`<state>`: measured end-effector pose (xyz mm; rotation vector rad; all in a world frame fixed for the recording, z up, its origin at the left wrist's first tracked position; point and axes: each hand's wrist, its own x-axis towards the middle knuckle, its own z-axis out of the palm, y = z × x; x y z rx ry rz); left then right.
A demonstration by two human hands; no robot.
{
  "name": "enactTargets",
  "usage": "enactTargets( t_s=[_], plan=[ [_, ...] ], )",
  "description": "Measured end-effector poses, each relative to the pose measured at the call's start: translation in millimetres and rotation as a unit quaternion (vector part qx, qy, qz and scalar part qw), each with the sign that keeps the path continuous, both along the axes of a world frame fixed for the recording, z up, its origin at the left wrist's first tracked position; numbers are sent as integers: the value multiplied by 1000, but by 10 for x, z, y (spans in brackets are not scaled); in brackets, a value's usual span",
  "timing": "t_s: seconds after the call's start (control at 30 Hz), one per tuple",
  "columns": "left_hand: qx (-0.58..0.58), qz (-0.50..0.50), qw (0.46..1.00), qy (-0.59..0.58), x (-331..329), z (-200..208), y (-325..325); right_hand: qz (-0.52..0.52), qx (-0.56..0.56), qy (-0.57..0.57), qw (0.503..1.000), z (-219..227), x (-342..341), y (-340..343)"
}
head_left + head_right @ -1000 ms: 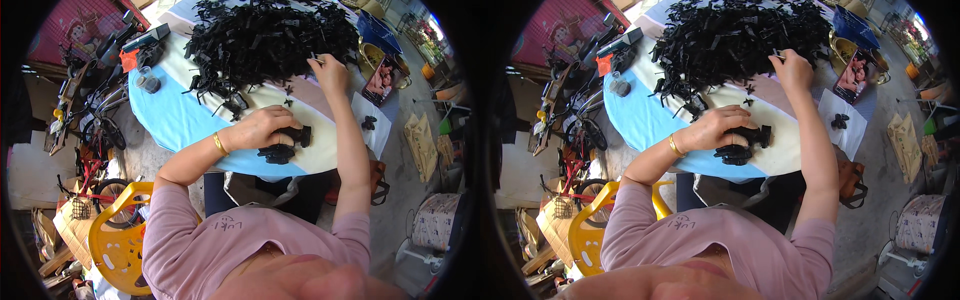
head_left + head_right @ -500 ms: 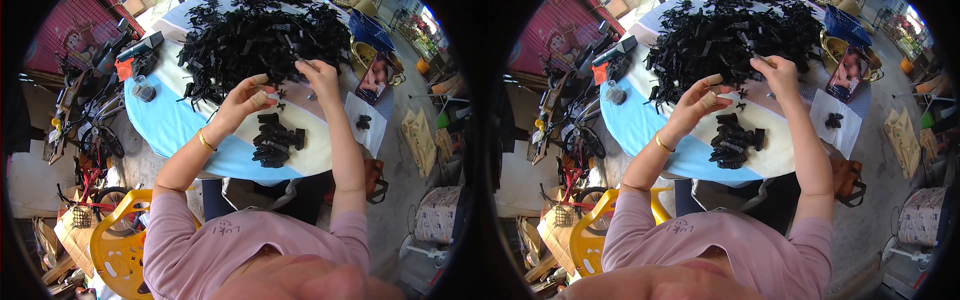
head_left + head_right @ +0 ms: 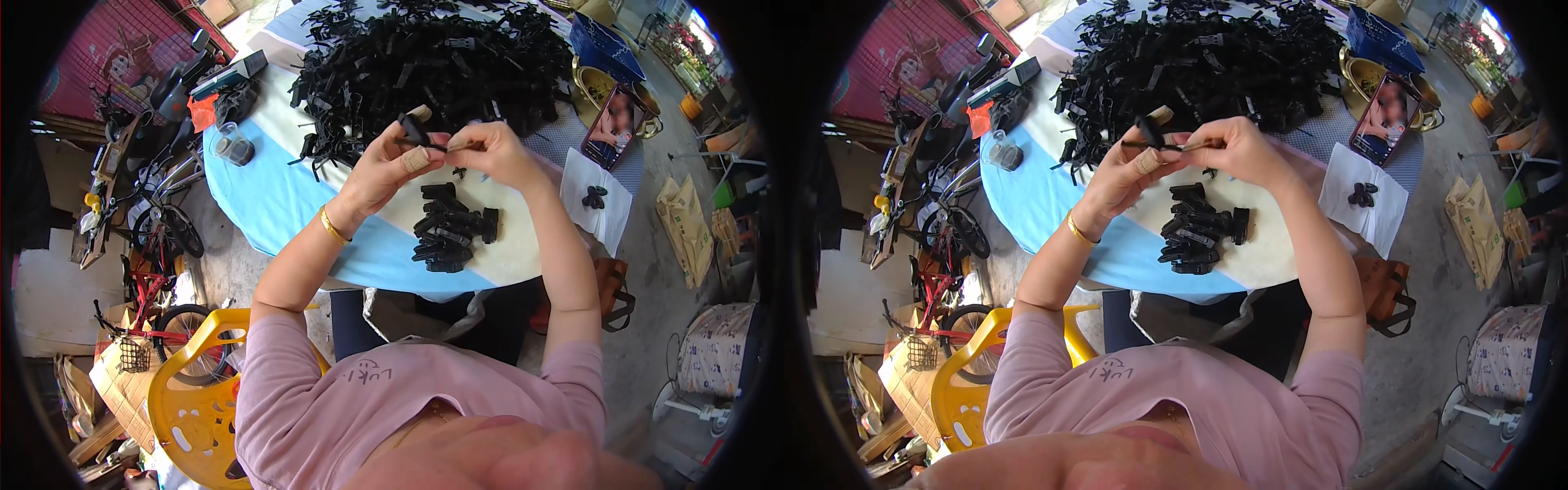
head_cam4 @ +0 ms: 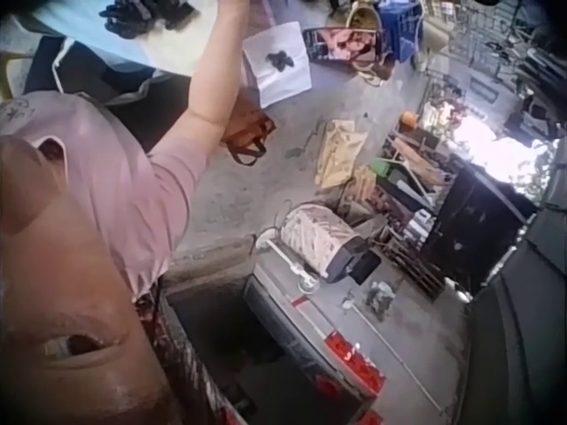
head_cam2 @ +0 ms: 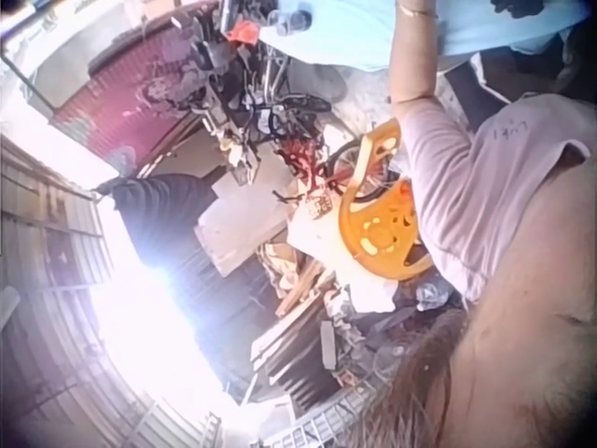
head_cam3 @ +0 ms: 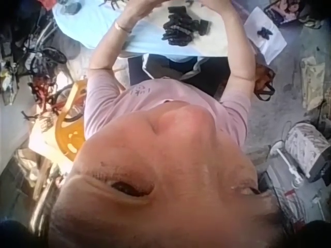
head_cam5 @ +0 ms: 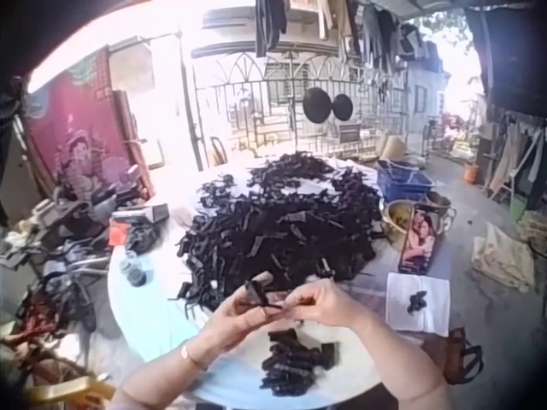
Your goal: Manually assemble small black mechanical components on a production workbench.
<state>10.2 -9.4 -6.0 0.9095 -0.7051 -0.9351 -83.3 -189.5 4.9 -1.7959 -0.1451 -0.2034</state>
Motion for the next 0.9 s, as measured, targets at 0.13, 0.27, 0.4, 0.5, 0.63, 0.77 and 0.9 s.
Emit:
enactTargets(
  t_s=[0.13,0.27,0.4,0.5,0.63,0.77,0.9],
  plan=[
    [-42,-24,999,-2,39,90,34,-38,7,-28,999,-30,-26,183],
    [-54,3,998,-32,65,78,25,-41,-1,-19,999,-51,-37,230],
    [-65,16,996,57,67,49,60,-49,-66,-34,996,-131,11,289],
    [-65,29,996,51,74,61,59,-65,-95,-31,993,-153,12,280],
    [-56,79,991,-95,23,102,22,-136,24,-95,986,-93,-17,198],
    [-18,73,984,-164,-73,81,23,-87,74,-34,993,-32,-94,265],
    [-6,100,975,-196,-84,14,25,-76,15,-59,995,-65,-66,342]
  ],
)
